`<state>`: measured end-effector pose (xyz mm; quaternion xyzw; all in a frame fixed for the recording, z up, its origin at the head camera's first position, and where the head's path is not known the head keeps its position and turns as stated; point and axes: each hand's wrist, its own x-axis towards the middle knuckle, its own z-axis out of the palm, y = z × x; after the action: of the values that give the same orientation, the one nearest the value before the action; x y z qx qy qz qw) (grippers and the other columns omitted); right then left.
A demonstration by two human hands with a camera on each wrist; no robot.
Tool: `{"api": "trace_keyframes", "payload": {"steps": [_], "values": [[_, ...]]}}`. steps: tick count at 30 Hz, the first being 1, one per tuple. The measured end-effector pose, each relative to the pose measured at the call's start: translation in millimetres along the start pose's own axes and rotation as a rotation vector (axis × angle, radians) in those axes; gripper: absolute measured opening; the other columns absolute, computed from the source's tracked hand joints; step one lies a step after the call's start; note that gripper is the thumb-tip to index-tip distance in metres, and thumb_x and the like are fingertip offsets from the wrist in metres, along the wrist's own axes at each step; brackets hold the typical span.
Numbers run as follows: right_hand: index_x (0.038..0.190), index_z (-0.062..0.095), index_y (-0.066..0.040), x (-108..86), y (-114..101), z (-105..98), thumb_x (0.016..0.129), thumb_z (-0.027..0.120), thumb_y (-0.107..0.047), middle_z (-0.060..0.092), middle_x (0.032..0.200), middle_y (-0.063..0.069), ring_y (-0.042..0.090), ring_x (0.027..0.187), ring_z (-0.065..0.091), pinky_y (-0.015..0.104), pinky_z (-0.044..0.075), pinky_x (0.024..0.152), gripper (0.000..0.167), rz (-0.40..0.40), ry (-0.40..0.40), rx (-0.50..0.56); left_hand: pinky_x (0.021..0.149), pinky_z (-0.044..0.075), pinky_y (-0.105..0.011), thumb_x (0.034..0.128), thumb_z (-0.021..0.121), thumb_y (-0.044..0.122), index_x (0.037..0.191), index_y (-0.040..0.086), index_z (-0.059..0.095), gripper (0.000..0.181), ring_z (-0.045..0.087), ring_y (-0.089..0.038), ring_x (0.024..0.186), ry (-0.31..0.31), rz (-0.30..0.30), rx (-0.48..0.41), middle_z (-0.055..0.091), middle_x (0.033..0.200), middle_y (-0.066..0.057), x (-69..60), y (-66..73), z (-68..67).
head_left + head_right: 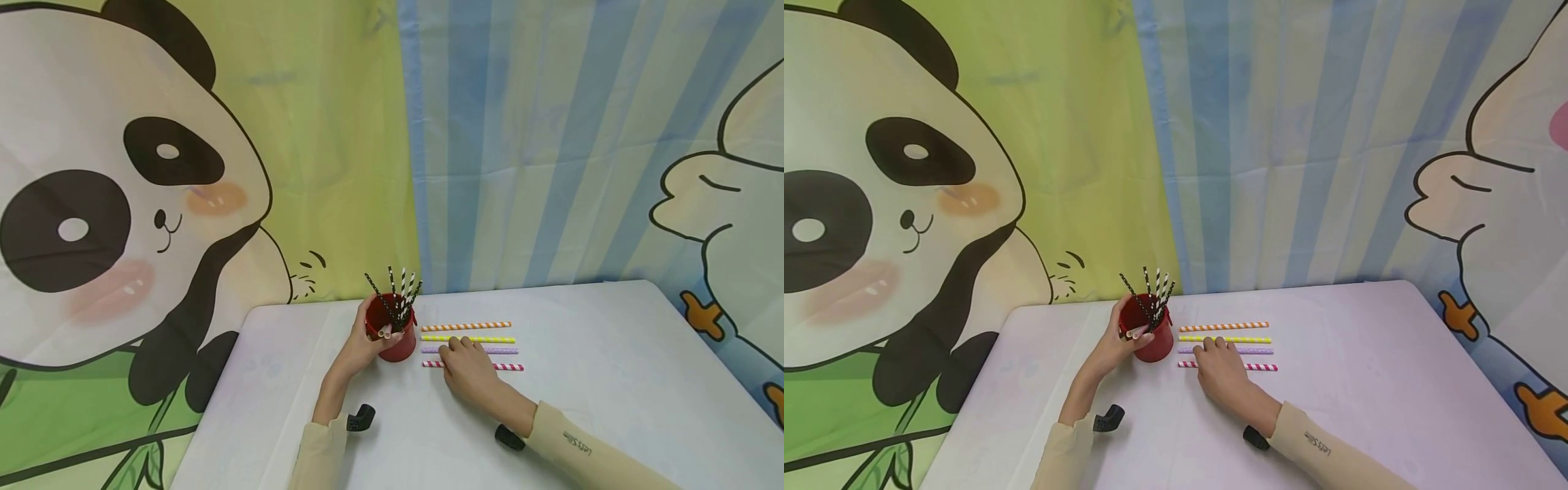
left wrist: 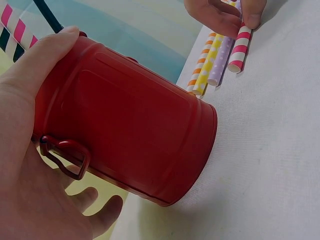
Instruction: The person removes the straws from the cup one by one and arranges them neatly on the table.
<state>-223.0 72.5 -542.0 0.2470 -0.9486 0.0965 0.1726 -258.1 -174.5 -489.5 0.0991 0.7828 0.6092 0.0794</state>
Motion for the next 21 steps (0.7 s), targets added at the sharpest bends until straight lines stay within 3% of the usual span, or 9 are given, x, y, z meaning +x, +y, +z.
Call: {"api": "trace_keyframes", "payload": {"steps": [6, 21], "values": [[0.083, 0.064, -0.01, -0.3, 0.4, 0.1, 0.08, 0.074, -0.008, 0.057, 0.079, 0.006, 0.027, 0.073, 0.054, 0.039, 0.042, 0.063, 0.011, -0.008, 0.021, 0.005, 0.114, 0.039, -0.059, 0.0849, 0.08, 0.02, 0.161, 0.021, 0.012, 0.102, 0.03, -0.035, 0.148, 0.002, -0.002, -0.009, 0.033, 0.158, -0.014, -0.7, 1.4, 0.4], [0.083, 0.062, -0.011, 0.6, -0.6, -2.5, 0.083, 0.074, -0.01, 0.057, 0.081, 0.006, 0.027, 0.075, 0.053, 0.038, 0.041, 0.065, 0.012, 0.018, -0.045, 0.024, 0.114, 0.039, -0.058, 0.0855, 0.079, 0.019, 0.159, 0.024, 0.015, 0.098, 0.031, -0.034, 0.148, 0.001, 0.006, -0.016, 0.035, 0.157, -0.012, -0.5, 0.5, 1.7]]}}
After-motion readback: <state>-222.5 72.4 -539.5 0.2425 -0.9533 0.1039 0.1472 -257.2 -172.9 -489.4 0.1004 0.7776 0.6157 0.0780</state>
